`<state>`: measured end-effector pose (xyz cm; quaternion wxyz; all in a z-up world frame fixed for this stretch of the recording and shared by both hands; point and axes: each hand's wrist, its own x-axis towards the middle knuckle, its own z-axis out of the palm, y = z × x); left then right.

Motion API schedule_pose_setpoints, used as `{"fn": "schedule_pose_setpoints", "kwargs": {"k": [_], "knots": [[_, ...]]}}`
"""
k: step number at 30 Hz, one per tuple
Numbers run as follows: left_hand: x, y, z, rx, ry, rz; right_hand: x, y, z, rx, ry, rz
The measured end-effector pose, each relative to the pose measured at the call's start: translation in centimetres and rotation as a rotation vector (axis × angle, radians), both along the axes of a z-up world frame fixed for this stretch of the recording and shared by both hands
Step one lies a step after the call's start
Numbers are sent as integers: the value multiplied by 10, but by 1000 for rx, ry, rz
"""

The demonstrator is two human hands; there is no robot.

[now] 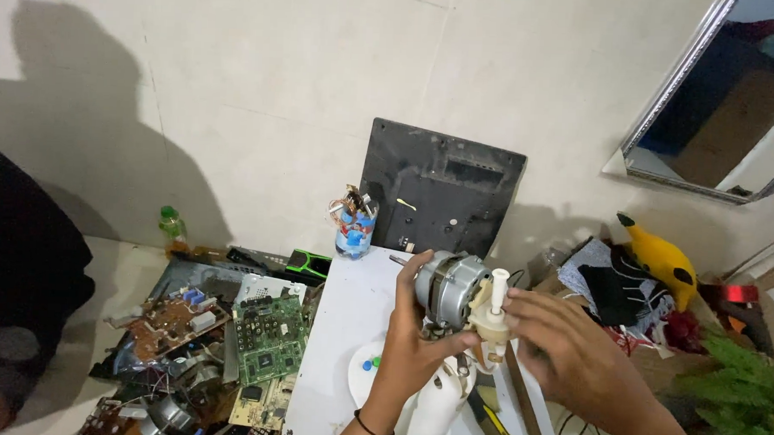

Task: The person assembles a small electric motor by attaching a white plastic gear component to the motor shaft. They align the gear and push it onto the shaft, then rotate the assembly to check the fit.

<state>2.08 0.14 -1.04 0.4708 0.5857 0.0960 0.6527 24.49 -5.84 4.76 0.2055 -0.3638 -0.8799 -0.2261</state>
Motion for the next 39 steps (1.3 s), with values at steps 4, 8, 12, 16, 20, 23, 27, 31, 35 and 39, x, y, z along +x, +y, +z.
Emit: {"fn": "schedule_pose_setpoints", "kwargs": {"k": [4,8,12,16,20,23,27,31,35,39], "knots": [[2,3,-3,-33,-46,-64,-26,-14,14,-192,151,-108],[1,4,-4,-43,-23,-30,-37,-13,8,-15,228,-62],[-4,5,-3,-62,-30,-97,-42,-13,11,-68,307,-85],[-4,8,-1,-65,-55,-168,-50,-11,8,-27,355,-105],[-5,10,4,-44,-29,-97,-54,-9,5,12,365,-143],[-7,12,8,-13,8,-81,-55,-8,8,42,331,-100],[-8,11,9,-6,29,-69,-54,-9,21,-24,278,-53],[-9,9,11,-31,56,-70,-51,-10,21,-73,306,-86],[-9,8,11,-38,73,-67,-51,-11,20,-149,367,-205],[-13,3,16,-68,98,-66,-57,-14,23,-168,402,-317]]}}
